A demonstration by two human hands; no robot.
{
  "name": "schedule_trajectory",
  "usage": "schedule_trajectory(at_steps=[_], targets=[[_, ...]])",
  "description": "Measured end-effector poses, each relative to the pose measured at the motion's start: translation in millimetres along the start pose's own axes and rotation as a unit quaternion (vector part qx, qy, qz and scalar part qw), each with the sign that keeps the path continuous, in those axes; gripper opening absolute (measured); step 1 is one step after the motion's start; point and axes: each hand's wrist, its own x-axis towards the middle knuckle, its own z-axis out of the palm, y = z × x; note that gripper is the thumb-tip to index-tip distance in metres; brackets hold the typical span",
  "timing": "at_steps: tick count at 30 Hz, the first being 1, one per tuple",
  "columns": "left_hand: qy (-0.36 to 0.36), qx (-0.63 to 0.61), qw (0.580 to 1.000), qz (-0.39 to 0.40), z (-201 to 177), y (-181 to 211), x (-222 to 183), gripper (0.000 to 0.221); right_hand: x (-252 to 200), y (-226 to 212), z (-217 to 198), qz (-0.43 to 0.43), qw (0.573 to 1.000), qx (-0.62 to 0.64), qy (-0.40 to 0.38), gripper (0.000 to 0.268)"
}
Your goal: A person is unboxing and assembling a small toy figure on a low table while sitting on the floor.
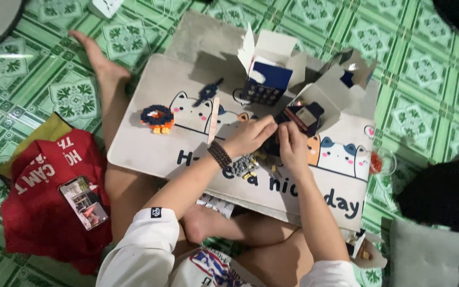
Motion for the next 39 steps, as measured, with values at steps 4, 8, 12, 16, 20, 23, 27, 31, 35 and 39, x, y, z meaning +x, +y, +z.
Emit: schedule_trajectory(at_steps=[4, 8, 12, 16, 20, 23, 27, 31, 35, 39], targets=[[0.004, 0.028, 0.999, 0.042, 3, -8, 3, 0.036, 0, -1, 6, -0.004, 0.999, -0.008, 0.039, 0.025], [0.010, 0.054, 0.997, 0.061, 0, 1, 2, 0.034, 1, -8, 5, -0.017, 0.998, 0.011, 0.056, 0.030], [0.012, 0.002, 0.998, 0.058, 0, 0, 3, 0.034, -1, -3, 8, -0.018, 0.998, 0.026, 0.060, 0.032], [0.013, -0.005, 0.998, 0.057, 1, 1, 2, 0.034, -2, -5, 10, -0.030, 0.997, 0.009, 0.065, 0.032], [0.016, -0.022, 0.998, 0.049, 2, -1, 3, 0.040, -5, -5, 11, -0.030, 0.997, 0.013, 0.075, 0.033], [0.025, -0.002, 0.998, 0.052, 4, -2, 3, 0.039, -5, -6, 12, -0.026, 0.997, 0.014, 0.078, 0.034], [0.042, 0.060, 0.996, 0.059, 13, -10, 1, 0.034, -3, -13, 14, -0.032, 0.995, -0.011, 0.099, 0.035], [0.052, 0.126, 0.988, 0.071, 19, -12, -2, 0.032, -5, -11, 16, -0.039, 0.992, -0.022, 0.115, 0.034], [0.074, 0.181, 0.976, 0.093, 21, -11, -3, 0.032, -6, -6, 17, -0.043, 0.991, -0.017, 0.126, 0.035], [0.075, 0.199, 0.973, 0.093, 23, -9, -4, 0.029, -8, -4, 17, -0.020, 0.991, -0.018, 0.129, 0.034]])
